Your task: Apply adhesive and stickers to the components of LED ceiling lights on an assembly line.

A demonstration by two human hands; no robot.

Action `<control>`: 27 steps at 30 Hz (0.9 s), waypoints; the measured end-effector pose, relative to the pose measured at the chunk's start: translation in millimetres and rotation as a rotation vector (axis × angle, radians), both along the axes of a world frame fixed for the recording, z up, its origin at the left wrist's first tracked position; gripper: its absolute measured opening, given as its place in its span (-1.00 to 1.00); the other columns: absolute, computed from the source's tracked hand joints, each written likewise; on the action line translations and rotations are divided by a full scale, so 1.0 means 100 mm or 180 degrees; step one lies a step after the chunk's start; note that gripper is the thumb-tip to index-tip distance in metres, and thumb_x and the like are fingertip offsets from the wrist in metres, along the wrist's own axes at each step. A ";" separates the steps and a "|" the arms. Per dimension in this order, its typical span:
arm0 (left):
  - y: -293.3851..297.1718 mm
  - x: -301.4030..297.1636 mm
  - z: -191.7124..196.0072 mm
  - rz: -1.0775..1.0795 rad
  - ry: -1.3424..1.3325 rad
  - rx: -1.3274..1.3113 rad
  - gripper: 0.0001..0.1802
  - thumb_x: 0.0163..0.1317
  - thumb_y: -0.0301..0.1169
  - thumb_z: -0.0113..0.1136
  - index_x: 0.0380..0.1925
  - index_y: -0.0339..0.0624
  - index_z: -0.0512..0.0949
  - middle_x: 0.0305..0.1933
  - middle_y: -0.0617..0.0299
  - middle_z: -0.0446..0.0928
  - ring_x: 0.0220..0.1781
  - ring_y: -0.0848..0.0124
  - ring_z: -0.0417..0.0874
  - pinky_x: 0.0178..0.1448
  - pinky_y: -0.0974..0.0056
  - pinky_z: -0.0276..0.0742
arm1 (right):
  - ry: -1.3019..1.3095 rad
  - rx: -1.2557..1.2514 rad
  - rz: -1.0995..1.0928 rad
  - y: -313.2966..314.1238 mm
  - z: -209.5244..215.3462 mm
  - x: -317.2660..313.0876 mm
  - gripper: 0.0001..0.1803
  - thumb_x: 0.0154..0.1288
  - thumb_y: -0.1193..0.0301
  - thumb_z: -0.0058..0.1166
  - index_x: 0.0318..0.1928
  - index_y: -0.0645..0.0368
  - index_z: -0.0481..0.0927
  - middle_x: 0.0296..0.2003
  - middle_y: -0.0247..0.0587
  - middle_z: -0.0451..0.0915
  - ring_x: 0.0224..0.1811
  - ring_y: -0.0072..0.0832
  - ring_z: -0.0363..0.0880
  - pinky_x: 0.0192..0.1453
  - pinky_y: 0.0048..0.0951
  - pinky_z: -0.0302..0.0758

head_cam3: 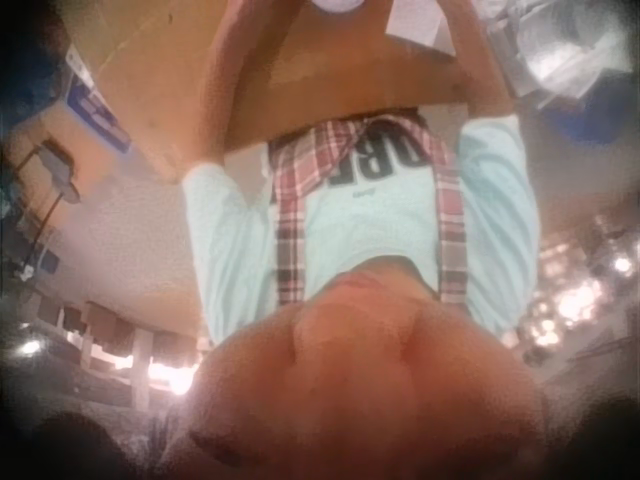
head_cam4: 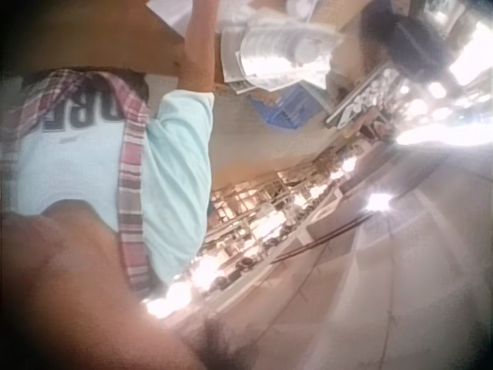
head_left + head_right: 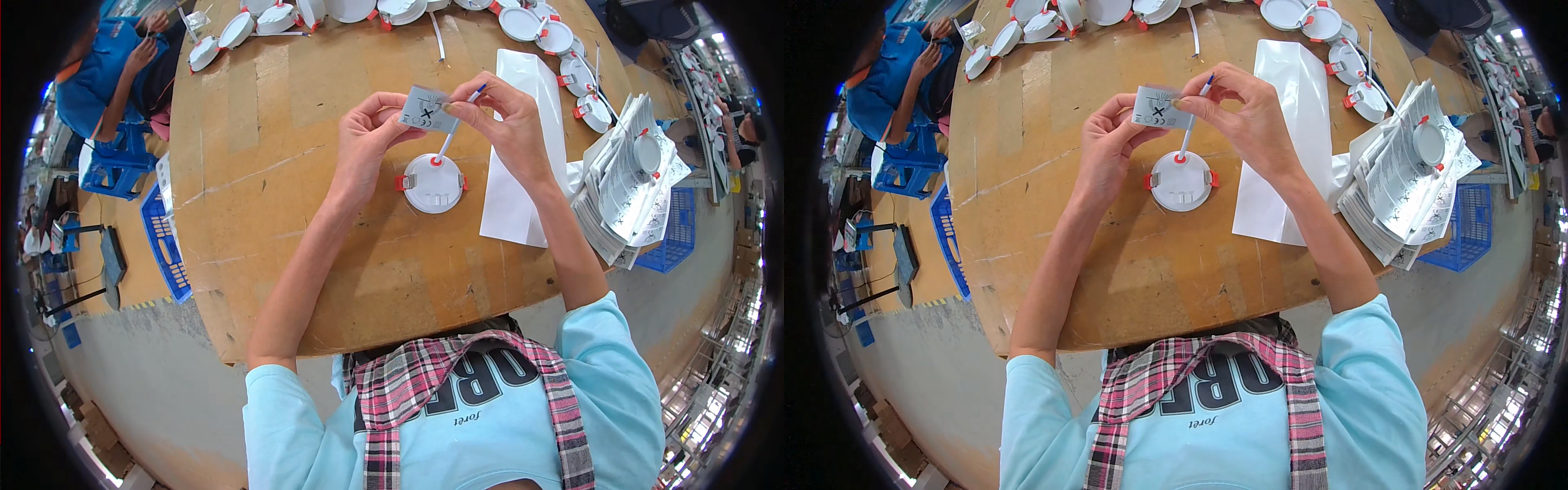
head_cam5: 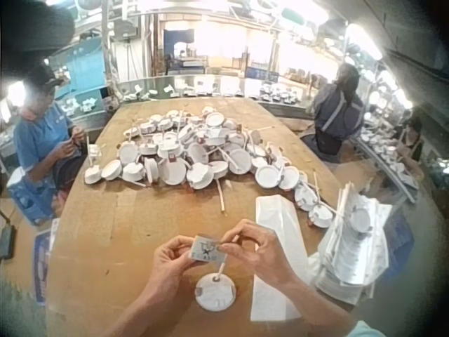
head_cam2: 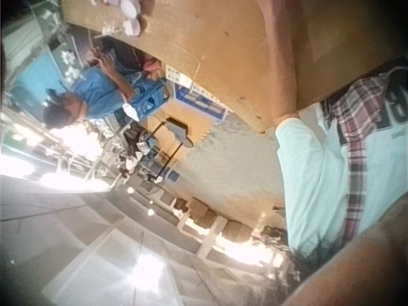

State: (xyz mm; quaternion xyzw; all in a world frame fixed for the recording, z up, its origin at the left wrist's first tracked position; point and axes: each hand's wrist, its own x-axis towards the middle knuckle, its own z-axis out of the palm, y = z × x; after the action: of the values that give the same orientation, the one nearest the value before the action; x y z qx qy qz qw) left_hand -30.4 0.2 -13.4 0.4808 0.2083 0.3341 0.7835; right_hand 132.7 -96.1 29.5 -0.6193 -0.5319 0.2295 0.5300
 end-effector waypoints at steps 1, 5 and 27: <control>0.00 0.00 0.00 0.0013 0.0010 -0.0015 -0.81 0.22 -0.48 0.18 -0.19 -0.35 0.53 -0.27 0.09 0.66 -0.23 0.44 0.69 -0.03 0.32 0.67 | -0.0003 0.0006 -0.0006 0.00 0.01 0.00 -0.85 0.10 0.42 0.31 -0.36 0.20 0.63 -0.40 -0.42 0.60 -0.41 -0.63 0.45 -0.24 -0.56 0.42; 0.00 -0.02 0.02 0.0025 0.0063 -0.0028 -0.81 0.23 -0.50 0.16 -0.17 -0.37 0.52 -0.26 0.06 0.66 -0.22 0.39 0.70 -0.01 0.31 0.66 | -0.0104 0.0031 0.0013 0.01 0.02 -0.01 -0.87 0.10 0.44 0.30 -0.37 0.21 0.63 -0.40 -0.41 0.60 -0.40 -0.63 0.46 -0.22 -0.55 0.43; 0.05 -0.07 0.14 0.0028 0.0188 0.0409 -0.79 0.31 -0.42 0.11 -0.16 -0.35 0.51 -0.25 0.08 0.66 -0.15 0.32 0.70 0.06 0.24 0.61 | 0.0019 -0.0218 0.0325 0.15 0.09 0.10 -0.88 0.16 0.43 0.26 -0.37 0.22 0.63 -0.44 -0.43 0.59 -0.40 -0.71 0.45 -0.26 -0.61 0.40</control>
State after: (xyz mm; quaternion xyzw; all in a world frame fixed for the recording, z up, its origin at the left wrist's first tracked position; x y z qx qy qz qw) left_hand -37.0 5.4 0.9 0.5388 0.2116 0.3359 0.7431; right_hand 142.8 -81.5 38.5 -0.6084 -0.5530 0.2762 0.4978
